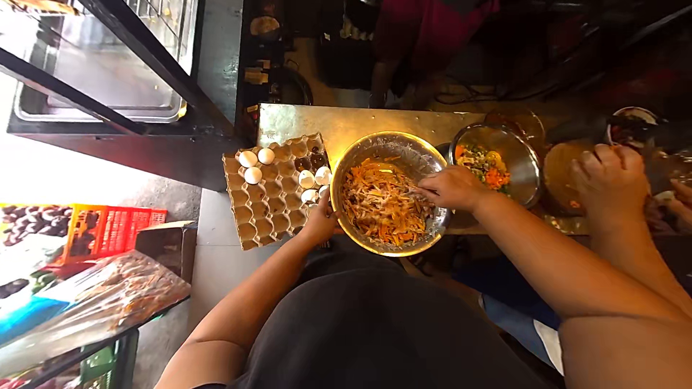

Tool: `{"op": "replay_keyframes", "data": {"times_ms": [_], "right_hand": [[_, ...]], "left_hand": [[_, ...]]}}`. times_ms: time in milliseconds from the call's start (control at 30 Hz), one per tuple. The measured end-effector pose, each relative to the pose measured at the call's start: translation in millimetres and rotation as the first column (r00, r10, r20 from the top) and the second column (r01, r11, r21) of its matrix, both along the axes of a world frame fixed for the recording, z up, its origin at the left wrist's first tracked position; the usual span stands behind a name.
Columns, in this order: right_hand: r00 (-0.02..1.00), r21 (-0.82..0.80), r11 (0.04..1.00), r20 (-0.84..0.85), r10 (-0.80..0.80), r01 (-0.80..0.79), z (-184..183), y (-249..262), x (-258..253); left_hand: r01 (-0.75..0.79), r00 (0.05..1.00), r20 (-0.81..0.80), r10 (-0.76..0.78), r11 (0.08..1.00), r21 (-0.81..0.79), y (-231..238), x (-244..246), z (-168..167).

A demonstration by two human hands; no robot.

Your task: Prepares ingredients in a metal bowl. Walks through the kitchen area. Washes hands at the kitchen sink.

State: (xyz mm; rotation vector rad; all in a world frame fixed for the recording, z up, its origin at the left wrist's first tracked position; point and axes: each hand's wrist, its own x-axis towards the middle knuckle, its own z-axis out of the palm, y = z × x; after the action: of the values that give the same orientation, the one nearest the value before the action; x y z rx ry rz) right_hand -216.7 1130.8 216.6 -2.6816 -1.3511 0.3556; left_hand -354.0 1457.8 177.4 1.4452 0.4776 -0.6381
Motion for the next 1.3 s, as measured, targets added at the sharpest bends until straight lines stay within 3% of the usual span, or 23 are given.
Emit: {"op": "replay_keyframes", "data": {"times_ms": [100, 200, 300, 400, 467, 600, 767, 900, 1133, 1300], "right_hand": [[0.998, -0.084, 0.996, 0.051, 0.031, -0.027, 36, -19, -20], [0.986, -0.291, 0.953, 0.163, -0.037, 0.084, 78, -12, -37], [0.944, -0.561, 0.766, 0.27, -0.191, 0.315, 105, 26, -49], [0.91, -0.686, 0.599, 0.291, -0.295, 0.413, 83, 51, -50], [0.915, -0.723, 0.572, 0.224, -0.337, 0.388, 55, 47, -44], [0.888, -0.673, 0.625, 0.108, -0.446, 0.396, 33, 22, -44], [0.734, -0.552, 0.599, 0.034, -0.679, 0.58, 6, 9, -62], [0.677, -0.487, 0.596, -0.013, -0.736, 0.638, 6, 18, -71], [0.745, -0.441, 0.674, -0.018, -0.667, 0.593, 58, 42, -64], [0.903, -0.329, 0.843, 0.215, -0.372, 0.426, 63, 83, -30]], "left_hand": [[-0.01, 1.0, 0.007, 0.01, 0.999, -0.034, 0, -1, 1], [0.0, 1.0, 0.018, 0.0, 0.999, -0.032, 0, -1, 2], [0.004, 0.999, 0.032, -0.003, 1.0, -0.019, 0, -4, 5], [-0.003, 0.999, 0.032, 0.003, 1.0, -0.002, -2, -6, 9], [-0.009, 0.999, 0.034, 0.009, 1.0, -0.005, -2, -8, 11], [-0.039, 0.999, 0.027, 0.04, 0.998, -0.048, -1, -10, 9], [-0.016, 0.999, 0.029, 0.016, 1.0, -0.017, -4, -13, 14], [-0.012, 0.999, 0.035, 0.013, 1.0, -0.017, -1, -10, 3], [-0.007, 0.998, 0.06, 0.008, 1.0, -0.022, -2, -8, -5], [-0.041, 0.998, 0.036, 0.043, 0.998, -0.054, -3, -8, -2]]}}
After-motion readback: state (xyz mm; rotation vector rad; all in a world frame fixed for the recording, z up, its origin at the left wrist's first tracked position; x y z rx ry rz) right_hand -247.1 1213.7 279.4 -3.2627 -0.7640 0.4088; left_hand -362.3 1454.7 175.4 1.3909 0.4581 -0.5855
